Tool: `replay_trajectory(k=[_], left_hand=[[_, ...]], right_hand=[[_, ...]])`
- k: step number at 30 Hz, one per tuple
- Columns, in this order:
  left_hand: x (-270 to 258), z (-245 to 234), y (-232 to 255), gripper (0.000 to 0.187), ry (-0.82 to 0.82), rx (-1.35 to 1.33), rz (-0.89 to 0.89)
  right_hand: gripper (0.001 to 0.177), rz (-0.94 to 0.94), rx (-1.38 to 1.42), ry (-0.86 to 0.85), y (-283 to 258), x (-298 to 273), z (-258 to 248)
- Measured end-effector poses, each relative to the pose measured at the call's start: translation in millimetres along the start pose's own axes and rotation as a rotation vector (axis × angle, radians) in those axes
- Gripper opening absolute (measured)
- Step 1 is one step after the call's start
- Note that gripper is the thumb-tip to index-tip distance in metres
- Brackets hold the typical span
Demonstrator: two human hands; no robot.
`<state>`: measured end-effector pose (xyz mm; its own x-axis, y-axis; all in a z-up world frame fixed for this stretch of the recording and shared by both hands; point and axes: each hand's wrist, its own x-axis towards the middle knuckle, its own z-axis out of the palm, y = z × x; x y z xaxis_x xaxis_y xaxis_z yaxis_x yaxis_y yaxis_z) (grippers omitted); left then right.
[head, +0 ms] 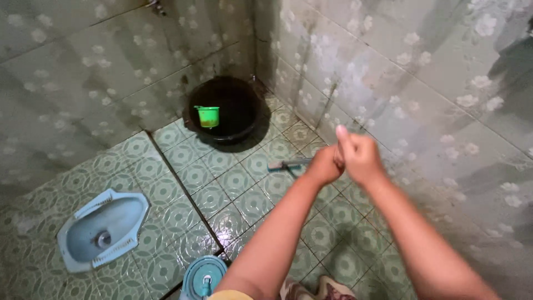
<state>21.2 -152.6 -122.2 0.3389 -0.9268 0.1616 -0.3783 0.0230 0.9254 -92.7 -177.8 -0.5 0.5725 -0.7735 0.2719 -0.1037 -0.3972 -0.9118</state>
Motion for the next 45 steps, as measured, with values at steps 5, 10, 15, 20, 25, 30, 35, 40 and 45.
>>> replay_trajectory(k=[5, 10, 15, 20, 25, 30, 35, 40, 45], left_hand=[[19, 0, 19, 0.022, -0.11, 0.045, 0.243], [12, 24, 33, 0.026, -0.06, 0.09, 0.041], [25, 71, -42, 0.025, -0.143, 0.203, 0.119], [54, 123, -82, 0.025, -0.132, 0.243, 0.206], [105, 166, -25, 0.018, 0.11, 0.132, 0.099], [106, 191, 9, 0.023, 0.242, 0.192, 0.072], [89, 204, -20, 0.028, 0.154, 0.181, 0.137], [118, 218, -53, 0.027, 0.235, 0.362, 0.238], [147, 201, 19, 0.025, 0.369, 0.051, 0.046]], right_hand=[[0.063, 0.07, 0.125, -0.242, -47, 20, -30], [0.057, -0.051, 0.446, -0.182, -10, -2, -31], [0.053, -0.133, 0.484, -0.183, 53, -19, -49], [0.037, -0.403, 0.13, -0.171, 140, -6, -84], [0.052, -0.239, 0.279, -0.213, 128, 65, -158], [0.057, 0.094, 0.521, -0.466, 84, 67, -193], [0.05, -0.213, 0.295, -0.342, 134, 32, -188], [0.042, -0.353, 0.089, -0.301, 202, 52, -180], [0.049, -0.183, 0.278, -0.32, 140, 93, -195]])
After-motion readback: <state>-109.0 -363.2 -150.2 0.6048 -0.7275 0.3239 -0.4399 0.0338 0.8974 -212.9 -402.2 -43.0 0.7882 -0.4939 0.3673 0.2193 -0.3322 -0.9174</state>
